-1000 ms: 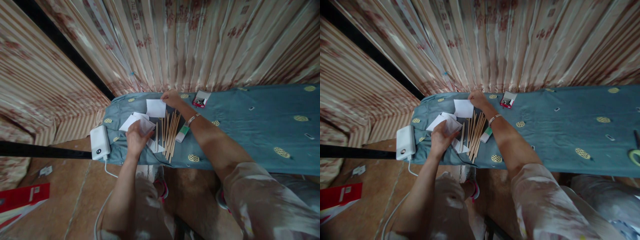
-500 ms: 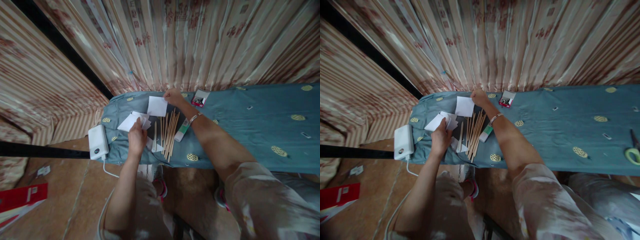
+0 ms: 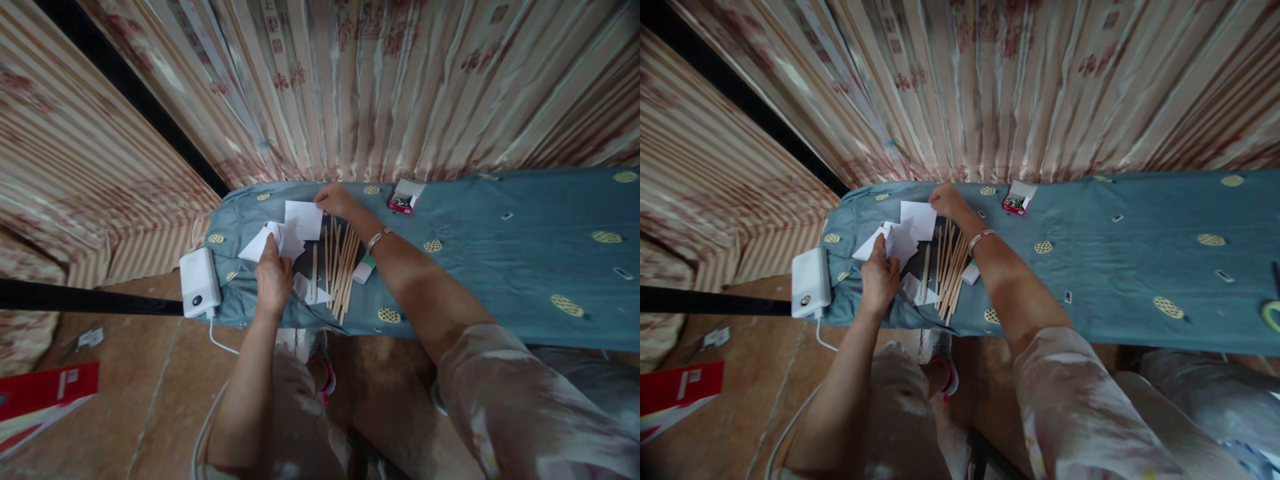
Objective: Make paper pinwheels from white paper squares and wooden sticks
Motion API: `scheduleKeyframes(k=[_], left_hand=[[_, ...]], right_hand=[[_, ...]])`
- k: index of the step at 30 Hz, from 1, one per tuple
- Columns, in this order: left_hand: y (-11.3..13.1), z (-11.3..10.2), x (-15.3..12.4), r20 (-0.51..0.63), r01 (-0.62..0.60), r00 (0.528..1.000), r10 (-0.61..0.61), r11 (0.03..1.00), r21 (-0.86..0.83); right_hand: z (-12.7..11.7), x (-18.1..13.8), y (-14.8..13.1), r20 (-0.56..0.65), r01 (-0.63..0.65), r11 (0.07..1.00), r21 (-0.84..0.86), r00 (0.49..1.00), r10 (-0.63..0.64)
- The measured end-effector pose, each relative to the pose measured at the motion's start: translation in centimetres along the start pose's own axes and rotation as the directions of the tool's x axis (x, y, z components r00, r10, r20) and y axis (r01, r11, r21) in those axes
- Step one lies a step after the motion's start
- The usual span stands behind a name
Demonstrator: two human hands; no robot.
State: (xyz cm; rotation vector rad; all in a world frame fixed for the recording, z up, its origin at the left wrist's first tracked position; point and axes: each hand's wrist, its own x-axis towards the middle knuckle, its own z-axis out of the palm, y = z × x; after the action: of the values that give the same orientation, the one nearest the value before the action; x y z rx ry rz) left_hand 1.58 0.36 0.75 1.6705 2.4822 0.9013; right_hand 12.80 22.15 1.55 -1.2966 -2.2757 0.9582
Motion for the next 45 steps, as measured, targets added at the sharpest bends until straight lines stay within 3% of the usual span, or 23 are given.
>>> scheduleKeyframes(k=[7, 16, 19, 22, 27, 31, 38, 45], left_hand=[[-0.3, 0.0, -0.1, 0.029, -0.04, 0.999, 0.041, 0.999, -0.028], [-2.5, -0.4, 0.4, 0.079, -0.038, 0.996, 0.038, 0.999, 0.003], [-3.4, -0.3, 0.7, 0.052, -0.045, 0.998, 0.046, 0.999, -0.01], [-4.0, -0.1, 1.0, 0.044, -0.031, 0.998, 0.032, 0.999, -0.014], [-4.3, -0.1, 1.5, 0.034, -0.037, 0.999, 0.037, 0.999, 0.003], [-3.8, -0.4, 1.4, 0.033, -0.07, 0.997, 0.069, 0.996, 0.049], [-3.1, -0.7, 1.5, -0.024, 0.005, 1.0, -0.002, 0.993, 0.119], [-2.2, -1.5, 2.1, -0.106, 0.138, 0.985, -0.139, 0.99, -0.023]], right_hand=[[1.7, -0.8, -2.2, -0.018, 0.065, 0.997, -0.043, 0.998, -0.066], [-1.4, -4.3, -1.4, -0.137, 0.102, 0.994, -0.045, 0.985, -0.107], [-3.2, -8.0, -0.3, -0.171, 0.18, 0.981, 0.069, 0.971, -0.166], [-5.1, -13.6, 0.8, -0.167, 0.221, 0.943, 0.247, 0.969, -0.183], [-7.3, -23.7, 2.3, -0.087, -0.007, 0.881, 0.474, 0.995, 0.054], [-7.1, -28.6, 3.5, -0.076, -0.126, 0.858, 0.498, 0.979, 0.188], [-5.1, -30.0, 5.2, -0.063, -0.155, 0.831, 0.535, 0.973, 0.223], [-5.1, -30.2, 5.8, -0.059, -0.143, 0.817, 0.558, 0.976, 0.212]])
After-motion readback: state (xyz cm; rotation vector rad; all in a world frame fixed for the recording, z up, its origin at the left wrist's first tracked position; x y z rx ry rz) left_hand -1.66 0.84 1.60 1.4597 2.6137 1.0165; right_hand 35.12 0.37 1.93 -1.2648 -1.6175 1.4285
